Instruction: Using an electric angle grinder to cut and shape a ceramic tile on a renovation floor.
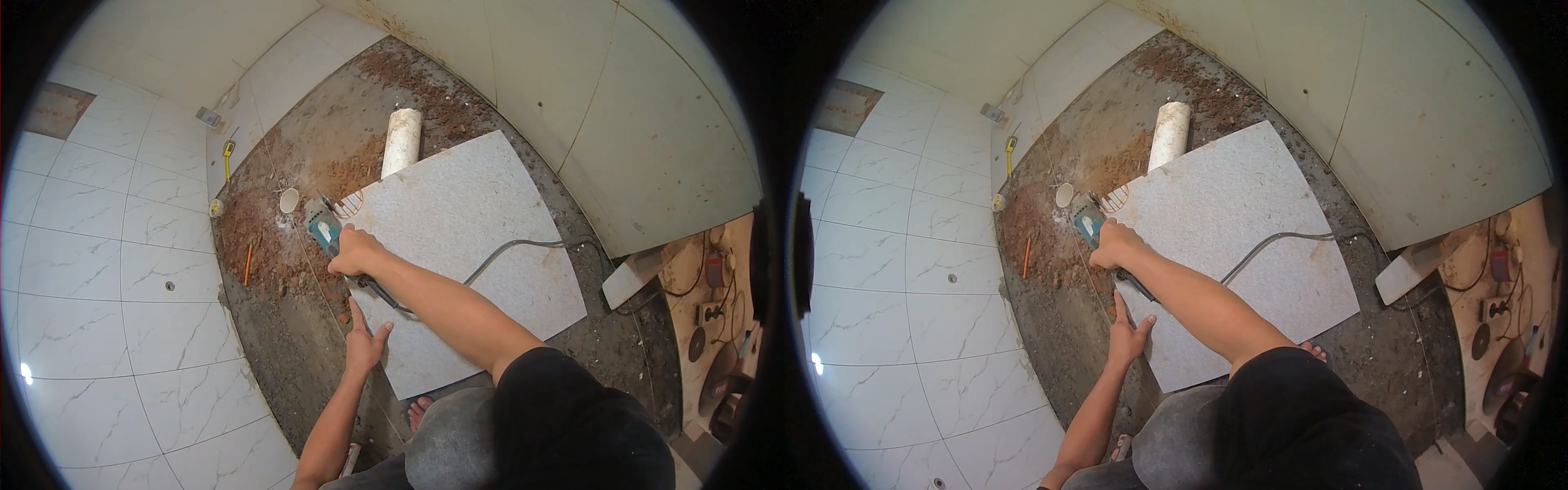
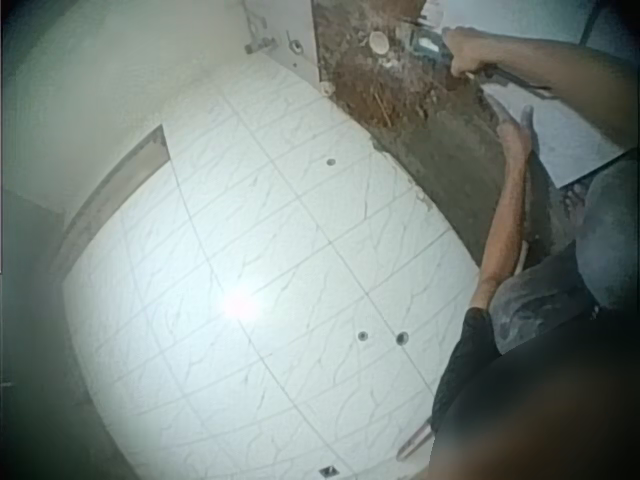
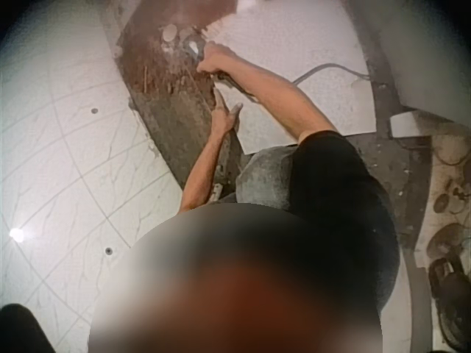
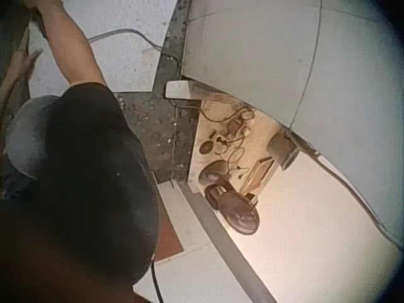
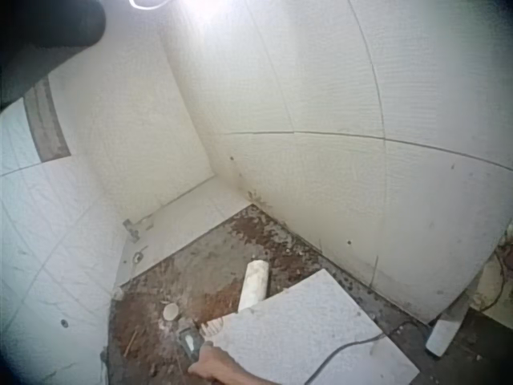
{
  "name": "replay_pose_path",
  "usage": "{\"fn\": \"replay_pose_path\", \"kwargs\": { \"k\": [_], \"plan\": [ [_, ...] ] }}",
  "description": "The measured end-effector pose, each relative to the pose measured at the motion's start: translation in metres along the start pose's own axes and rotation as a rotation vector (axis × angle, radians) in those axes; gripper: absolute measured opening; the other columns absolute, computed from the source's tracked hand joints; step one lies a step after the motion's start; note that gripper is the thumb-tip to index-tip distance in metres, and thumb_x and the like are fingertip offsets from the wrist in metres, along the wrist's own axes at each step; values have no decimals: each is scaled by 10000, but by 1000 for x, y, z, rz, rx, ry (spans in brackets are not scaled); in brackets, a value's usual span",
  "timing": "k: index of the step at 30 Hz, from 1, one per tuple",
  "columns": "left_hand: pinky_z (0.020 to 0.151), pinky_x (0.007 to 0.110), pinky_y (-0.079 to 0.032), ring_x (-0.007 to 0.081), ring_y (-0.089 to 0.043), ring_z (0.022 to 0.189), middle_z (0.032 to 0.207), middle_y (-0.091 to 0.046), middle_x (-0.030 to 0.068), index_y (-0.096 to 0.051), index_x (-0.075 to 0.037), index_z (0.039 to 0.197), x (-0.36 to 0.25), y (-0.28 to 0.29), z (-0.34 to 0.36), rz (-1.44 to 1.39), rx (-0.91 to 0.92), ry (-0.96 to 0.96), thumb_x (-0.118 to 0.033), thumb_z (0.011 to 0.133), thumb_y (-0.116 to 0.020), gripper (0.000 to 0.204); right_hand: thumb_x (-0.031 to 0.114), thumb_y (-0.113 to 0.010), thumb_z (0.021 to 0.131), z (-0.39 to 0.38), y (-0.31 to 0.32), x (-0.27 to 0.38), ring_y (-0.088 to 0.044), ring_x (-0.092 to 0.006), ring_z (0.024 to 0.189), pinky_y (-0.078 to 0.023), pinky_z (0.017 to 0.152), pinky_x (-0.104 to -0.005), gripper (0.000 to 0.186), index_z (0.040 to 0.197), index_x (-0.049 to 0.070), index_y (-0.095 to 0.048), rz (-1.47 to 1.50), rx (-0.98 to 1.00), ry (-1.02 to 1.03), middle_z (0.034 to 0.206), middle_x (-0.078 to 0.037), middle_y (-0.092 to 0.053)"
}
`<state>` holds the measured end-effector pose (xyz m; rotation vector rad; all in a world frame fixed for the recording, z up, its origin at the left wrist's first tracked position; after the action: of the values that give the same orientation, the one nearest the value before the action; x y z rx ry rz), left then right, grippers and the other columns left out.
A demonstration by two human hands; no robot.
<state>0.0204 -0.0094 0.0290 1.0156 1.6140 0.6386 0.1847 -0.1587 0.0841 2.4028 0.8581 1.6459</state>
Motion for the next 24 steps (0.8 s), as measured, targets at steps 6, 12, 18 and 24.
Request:
{"fn": "replay_pose_path", "kwargs": {
  "k": [6,12,18,24],
  "plan": [
    [905,492,-532,520,-662,1056,1157,-652,392,12,-1,1616,-1,2,-1,4,2,-3,-346,907,-742,1091,318,-868,646,-2,0,-2,-678,-399,1132,-562,948,-433,874,1305,-105,-480,16,5,9,1229,-280,-666],
    [896,497,-535,522,-666,1042,1137,-657,393,10,1,1616,-3,2,0,37,15,30,-359,903,-743,1098,312,-862,648,-5,1,-3,-679,-404,1128,-565,945,-431,873,1306,-111,-475,19,4,10,1228,-284,-665],
    [891,499,-538,526,-666,1032,1137,-653,400,9,0,1616,0,0,0,21,-1,8,-359,901,-748,1102,311,-853,658,-4,2,-1,-672,-401,1144,-560,954,-434,863,1313,-104,-474,11,19,4,1245,-283,-656],
    [903,496,-538,525,-664,1044,1142,-651,401,14,-8,1617,-2,1,1,18,17,43,-359,899,-752,1107,326,-872,658,-4,-1,-3,-687,-416,1092,-569,919,-430,830,1270,-102,-509,9,-42,20,1183,-304,-673]
  ]
}}
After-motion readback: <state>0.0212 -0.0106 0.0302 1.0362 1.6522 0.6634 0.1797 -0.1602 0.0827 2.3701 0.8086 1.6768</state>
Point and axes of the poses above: each hand's wrist, its own z-axis towards the middle knuckle, its own y-axis out of the back of the hand, x = y × z, the point moved 1 cm from there along z, towards the middle knuckle
